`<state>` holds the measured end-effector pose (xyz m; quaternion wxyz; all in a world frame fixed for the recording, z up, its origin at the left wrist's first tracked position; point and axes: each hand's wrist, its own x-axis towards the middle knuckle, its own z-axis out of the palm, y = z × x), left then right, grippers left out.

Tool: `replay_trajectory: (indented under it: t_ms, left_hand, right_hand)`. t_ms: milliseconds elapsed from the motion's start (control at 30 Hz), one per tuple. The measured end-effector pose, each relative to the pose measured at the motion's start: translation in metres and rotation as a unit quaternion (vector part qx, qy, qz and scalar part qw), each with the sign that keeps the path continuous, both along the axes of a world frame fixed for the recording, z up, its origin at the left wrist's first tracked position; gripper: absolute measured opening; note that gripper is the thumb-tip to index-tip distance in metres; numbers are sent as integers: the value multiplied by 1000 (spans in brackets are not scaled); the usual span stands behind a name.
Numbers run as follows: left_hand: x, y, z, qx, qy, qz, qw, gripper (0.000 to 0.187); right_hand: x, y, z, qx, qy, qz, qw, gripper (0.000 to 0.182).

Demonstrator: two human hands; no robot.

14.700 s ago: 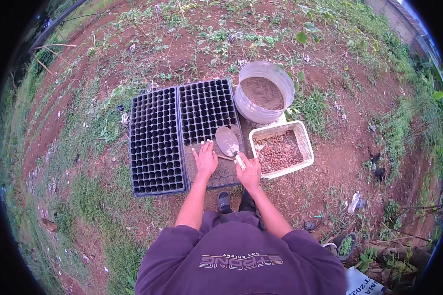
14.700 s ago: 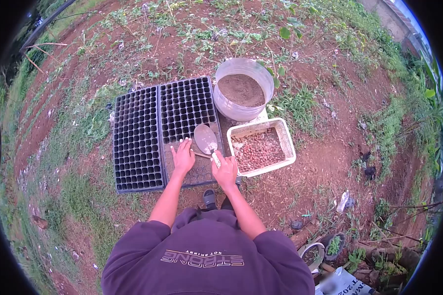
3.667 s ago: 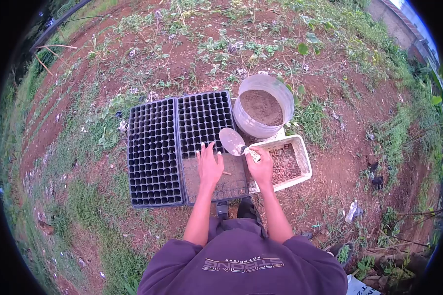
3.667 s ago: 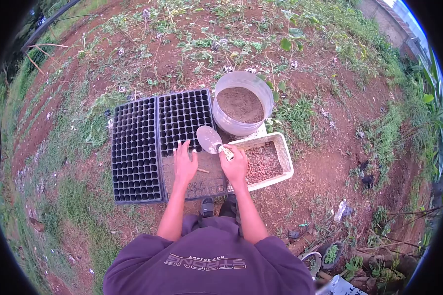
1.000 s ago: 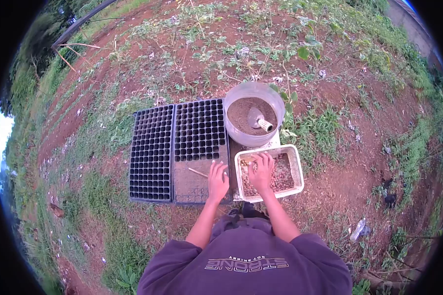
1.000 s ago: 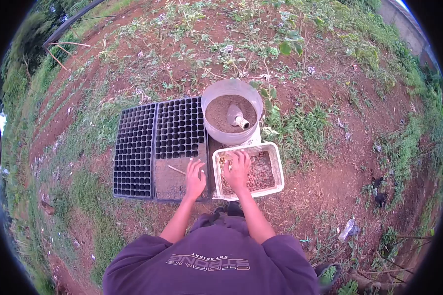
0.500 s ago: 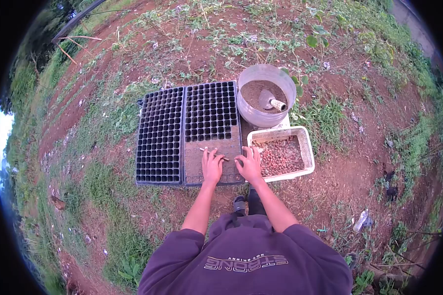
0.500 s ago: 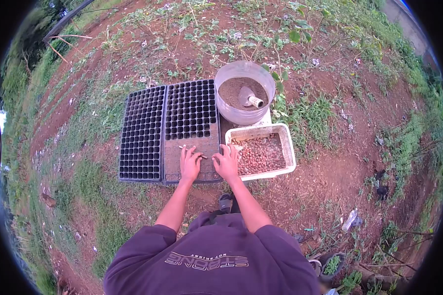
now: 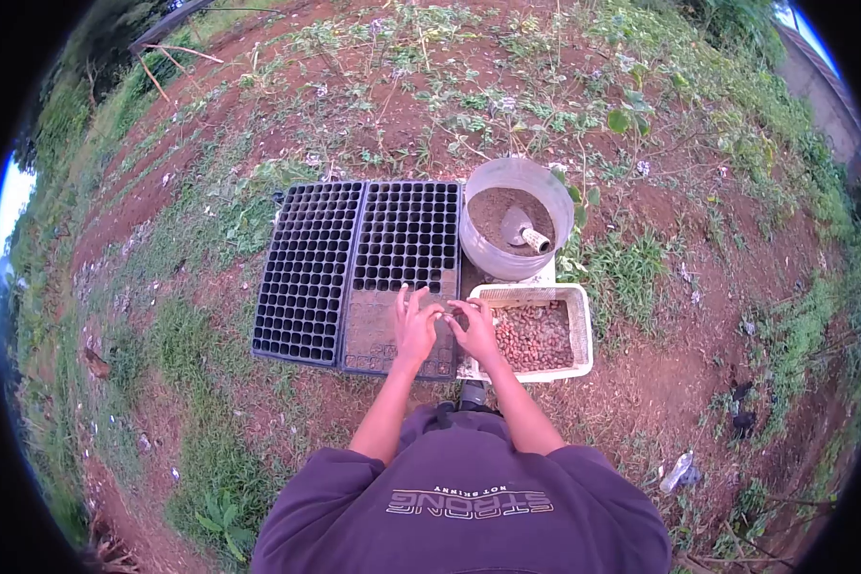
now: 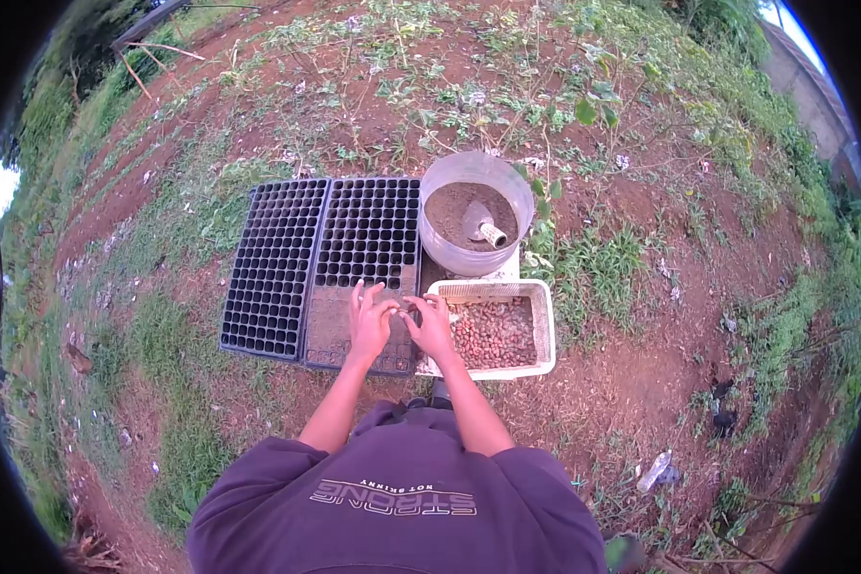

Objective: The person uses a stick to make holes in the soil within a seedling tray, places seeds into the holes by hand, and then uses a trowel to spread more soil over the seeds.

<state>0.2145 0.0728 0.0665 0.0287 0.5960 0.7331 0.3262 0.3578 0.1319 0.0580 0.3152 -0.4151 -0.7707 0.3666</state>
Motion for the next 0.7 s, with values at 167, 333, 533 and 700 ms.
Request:
replay_trajectory:
  t_ms: [167, 333, 533, 700]
  left_hand:
    - [11, 11, 6, 22, -35, 7, 999, 9]
    - [15, 19, 9, 29, -49, -2, 998, 14]
    - [-12, 22, 1, 41, -78, 7, 996, 17]
    - [-20, 27, 5, 35, -87, -30, 995, 17]
  right_hand:
    - [3, 9, -1, 22, 72, -26, 997, 21]
    - [15, 10, 6, 16, 74, -75, 994, 14]
    - [18, 18, 17, 19, 95, -96, 991, 14]
    - [-6, 10, 23, -133, 176, -85, 972, 16]
